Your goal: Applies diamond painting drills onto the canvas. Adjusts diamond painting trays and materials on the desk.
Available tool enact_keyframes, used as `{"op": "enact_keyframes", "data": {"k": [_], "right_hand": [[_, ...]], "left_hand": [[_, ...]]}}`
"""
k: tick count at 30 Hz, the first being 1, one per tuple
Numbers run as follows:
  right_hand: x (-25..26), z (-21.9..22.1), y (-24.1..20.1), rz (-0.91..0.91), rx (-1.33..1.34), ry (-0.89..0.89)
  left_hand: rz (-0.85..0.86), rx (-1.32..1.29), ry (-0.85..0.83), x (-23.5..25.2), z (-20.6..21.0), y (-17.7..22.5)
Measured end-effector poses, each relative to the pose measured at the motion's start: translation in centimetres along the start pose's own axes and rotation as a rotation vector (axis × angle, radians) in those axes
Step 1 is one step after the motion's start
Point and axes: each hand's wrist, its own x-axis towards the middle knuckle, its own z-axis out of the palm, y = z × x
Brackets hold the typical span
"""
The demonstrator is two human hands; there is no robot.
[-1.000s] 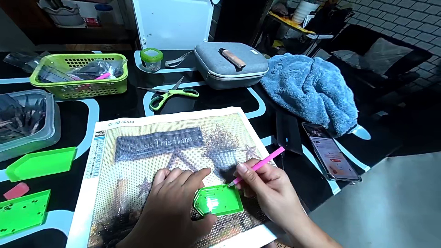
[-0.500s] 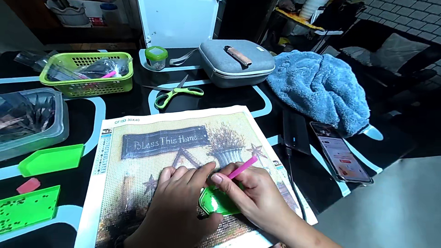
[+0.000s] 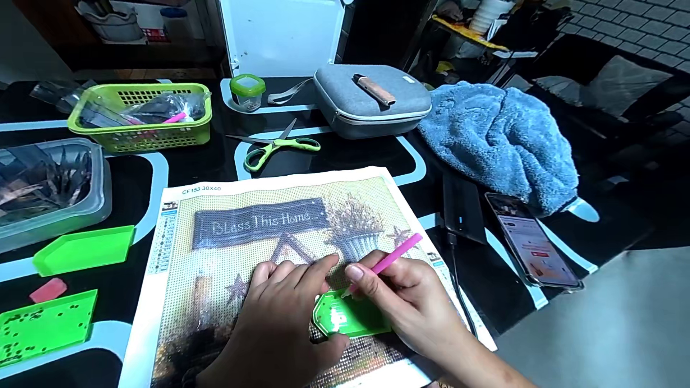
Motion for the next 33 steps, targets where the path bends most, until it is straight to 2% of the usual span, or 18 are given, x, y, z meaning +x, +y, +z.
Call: {"op": "enact_keyframes", "data": {"k": [6, 9, 17, 29, 33], "right_hand": [[-1.8, -3.8, 0.9, 0.326, 0.246, 0.228], [-2.9, -5.1, 1.9, 0.375, 0.245, 0.330], [-3.9, -5.0, 2.4, 0.237, 0.057, 0.317], [-4.0, -4.6, 2.4, 0.187, -0.021, 0.299], [-4.2, -4.4, 2.7, 0.106, -0.133, 0.295]], "left_hand": [[-0.017, -0.043, -0.090, 0.1, -0.6, 0.0], [-0.020, -0.084, -0.148, 0.3, -1.3, 0.1], [-0.033, -0.147, -0.206, 0.3, -2.2, 0.2], [-0.055, -0.154, -0.254, 0.5, -2.6, 0.3], [-0.057, -0.156, -0.260, 0.5, -2.6, 0.3]]}}
